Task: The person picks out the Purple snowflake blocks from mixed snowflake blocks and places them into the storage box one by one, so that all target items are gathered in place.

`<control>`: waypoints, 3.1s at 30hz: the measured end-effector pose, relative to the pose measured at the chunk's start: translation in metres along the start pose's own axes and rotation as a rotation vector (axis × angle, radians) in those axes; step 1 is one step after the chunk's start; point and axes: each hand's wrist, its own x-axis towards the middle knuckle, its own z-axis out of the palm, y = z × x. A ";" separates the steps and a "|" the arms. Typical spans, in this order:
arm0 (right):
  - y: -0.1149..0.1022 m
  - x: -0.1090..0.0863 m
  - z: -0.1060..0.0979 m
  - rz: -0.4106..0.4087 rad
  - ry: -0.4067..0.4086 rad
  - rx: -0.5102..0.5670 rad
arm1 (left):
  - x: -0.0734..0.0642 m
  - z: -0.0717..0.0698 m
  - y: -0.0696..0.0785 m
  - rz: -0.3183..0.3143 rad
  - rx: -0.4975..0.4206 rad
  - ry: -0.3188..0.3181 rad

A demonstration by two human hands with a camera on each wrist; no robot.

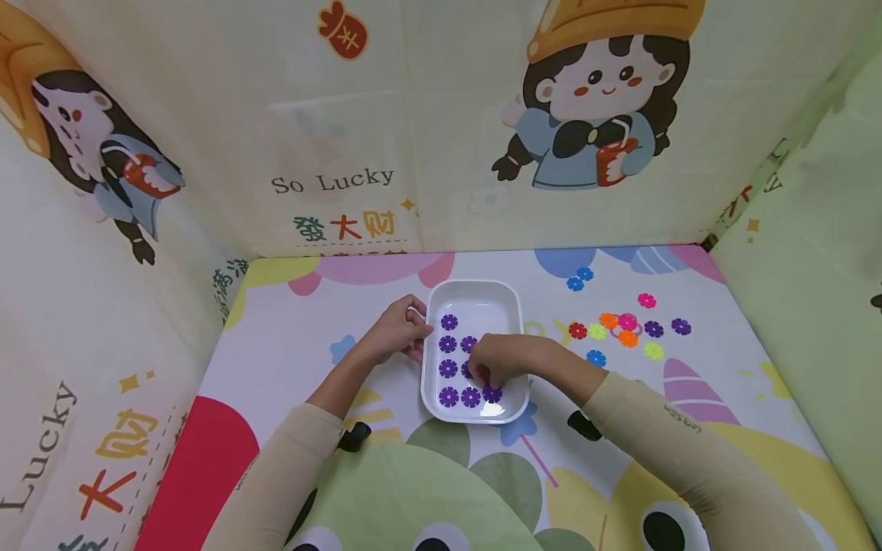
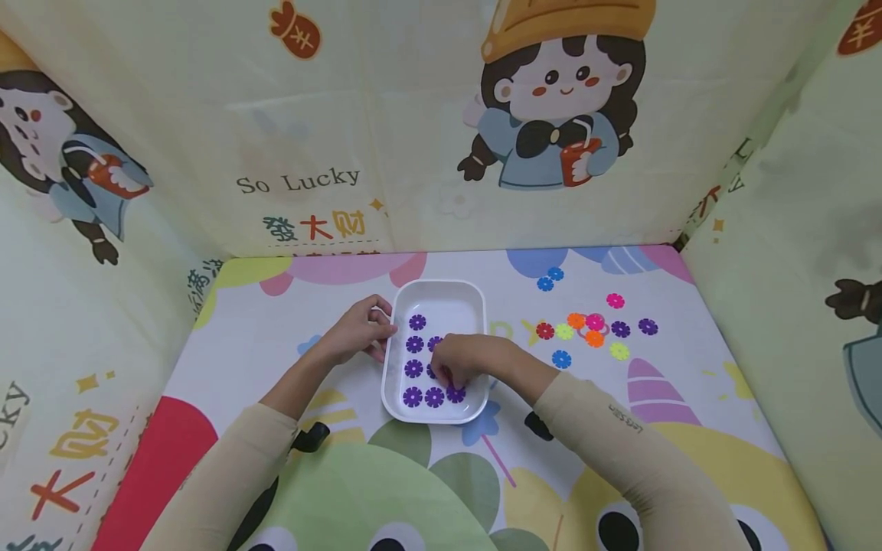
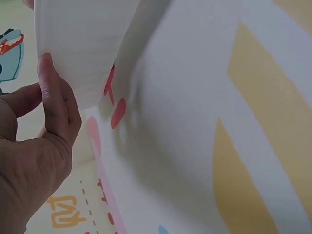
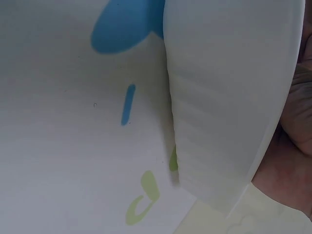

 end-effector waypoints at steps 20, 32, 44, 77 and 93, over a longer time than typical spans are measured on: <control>0.002 0.002 0.008 -0.004 0.013 -0.066 | 0.002 -0.001 -0.003 0.006 0.008 -0.002; 0.001 -0.002 0.003 -0.020 0.032 -0.009 | 0.001 0.000 -0.002 0.013 0.010 0.001; 0.013 -0.013 -0.005 -0.150 0.196 0.118 | 0.000 0.001 -0.001 0.006 0.005 0.007; 0.106 -0.108 0.010 -0.066 1.039 0.096 | -0.001 0.001 0.001 -0.012 0.021 0.008; 0.180 -0.162 0.029 0.222 1.043 0.082 | 0.000 0.001 0.001 -0.015 0.020 0.011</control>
